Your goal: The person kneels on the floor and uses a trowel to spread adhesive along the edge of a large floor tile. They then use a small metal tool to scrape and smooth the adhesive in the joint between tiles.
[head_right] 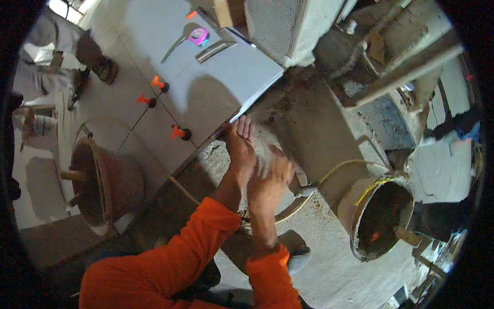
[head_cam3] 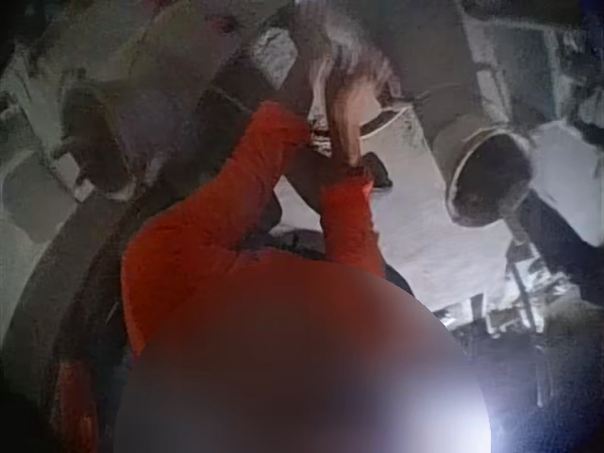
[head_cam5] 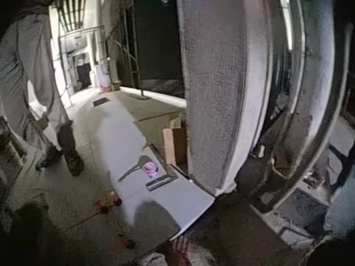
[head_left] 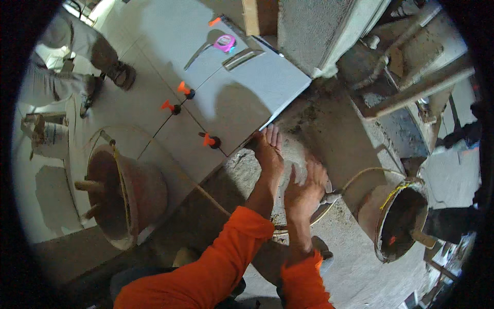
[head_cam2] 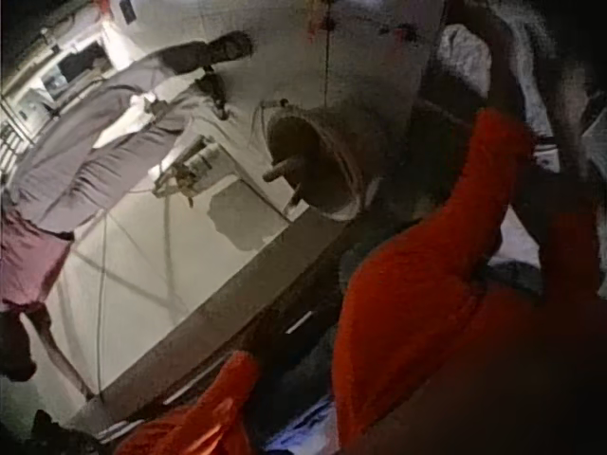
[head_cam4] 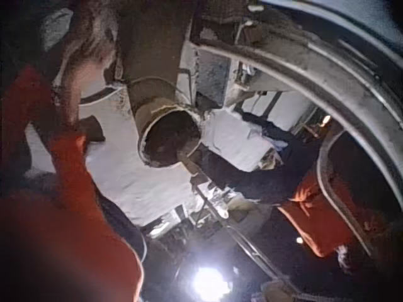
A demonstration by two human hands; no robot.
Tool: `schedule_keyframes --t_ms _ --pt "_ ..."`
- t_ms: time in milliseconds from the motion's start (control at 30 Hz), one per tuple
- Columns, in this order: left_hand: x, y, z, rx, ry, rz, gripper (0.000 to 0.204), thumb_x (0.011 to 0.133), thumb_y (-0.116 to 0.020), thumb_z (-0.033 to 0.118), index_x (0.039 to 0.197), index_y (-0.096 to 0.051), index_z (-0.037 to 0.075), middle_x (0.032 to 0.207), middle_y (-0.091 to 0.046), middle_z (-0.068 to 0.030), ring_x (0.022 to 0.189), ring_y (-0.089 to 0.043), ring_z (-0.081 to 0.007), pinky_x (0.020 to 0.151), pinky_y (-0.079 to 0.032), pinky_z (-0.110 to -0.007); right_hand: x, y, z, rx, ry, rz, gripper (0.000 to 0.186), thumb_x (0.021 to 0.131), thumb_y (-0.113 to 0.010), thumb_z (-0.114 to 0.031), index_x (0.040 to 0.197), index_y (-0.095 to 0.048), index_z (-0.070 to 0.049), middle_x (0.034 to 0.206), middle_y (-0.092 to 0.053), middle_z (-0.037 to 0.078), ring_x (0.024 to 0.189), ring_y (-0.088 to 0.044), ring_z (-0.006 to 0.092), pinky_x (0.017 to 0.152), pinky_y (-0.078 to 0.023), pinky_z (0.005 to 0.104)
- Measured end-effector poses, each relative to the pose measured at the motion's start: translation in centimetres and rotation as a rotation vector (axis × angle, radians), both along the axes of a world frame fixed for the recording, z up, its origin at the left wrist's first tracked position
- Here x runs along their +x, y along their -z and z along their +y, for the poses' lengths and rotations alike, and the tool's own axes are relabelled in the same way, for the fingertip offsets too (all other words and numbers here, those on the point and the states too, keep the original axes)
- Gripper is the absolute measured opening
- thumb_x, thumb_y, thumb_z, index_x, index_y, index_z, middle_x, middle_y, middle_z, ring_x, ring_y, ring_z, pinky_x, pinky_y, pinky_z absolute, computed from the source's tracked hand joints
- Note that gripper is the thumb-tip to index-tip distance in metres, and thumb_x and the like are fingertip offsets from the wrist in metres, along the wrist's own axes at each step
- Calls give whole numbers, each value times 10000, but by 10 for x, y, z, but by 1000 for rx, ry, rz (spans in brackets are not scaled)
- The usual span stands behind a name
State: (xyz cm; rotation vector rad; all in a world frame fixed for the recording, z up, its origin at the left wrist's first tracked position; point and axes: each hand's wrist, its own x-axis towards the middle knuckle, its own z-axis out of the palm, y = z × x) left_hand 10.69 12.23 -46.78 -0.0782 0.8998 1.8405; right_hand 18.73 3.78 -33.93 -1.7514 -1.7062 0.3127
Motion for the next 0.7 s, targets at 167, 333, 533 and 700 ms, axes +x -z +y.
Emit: schedule_keyframes --t_ms 167,333,533,700 --pt "-6 3 -32 323 113 1 642 1032 -419 519 1481 -346 66 1512 -424 -141 1377 -442 -252 1170 -332 -427 -93 11 76 71 -623 -359 473 689 -801 -318 1065 -592 -121 1132 -551 67 1040 -542 288 934 -460 487" --pt "-2 0 -29 91 47 -45 648 1031 -429 514 1483 -339 59 1512 -422 -145 1377 -443 -256 1168 -335 -426 -106 35 86 97 -803 -455 564 650 -845 -373 1062 -584 -90 1097 -546 90 1056 -539 286 906 -434 463" --pt "-2 -7 -30 63 57 -49 656 1029 -440 509 1485 -330 50 1512 -419 -150 1377 -445 -262 1166 -338 -425 -100 34 83 163 -769 -394 533 665 -832 -381 1043 -583 -98 1116 -554 94 1043 -544 301 905 -431 492" --pt "2 -9 -26 54 57 -40 664 1027 -450 504 1487 -323 42 1512 -417 -154 1377 -446 -267 1164 -341 -423 -97 33 81 194 -806 -456 429 721 -775 -350 1025 -599 -103 1081 -563 82 1028 -546 294 881 -444 479"
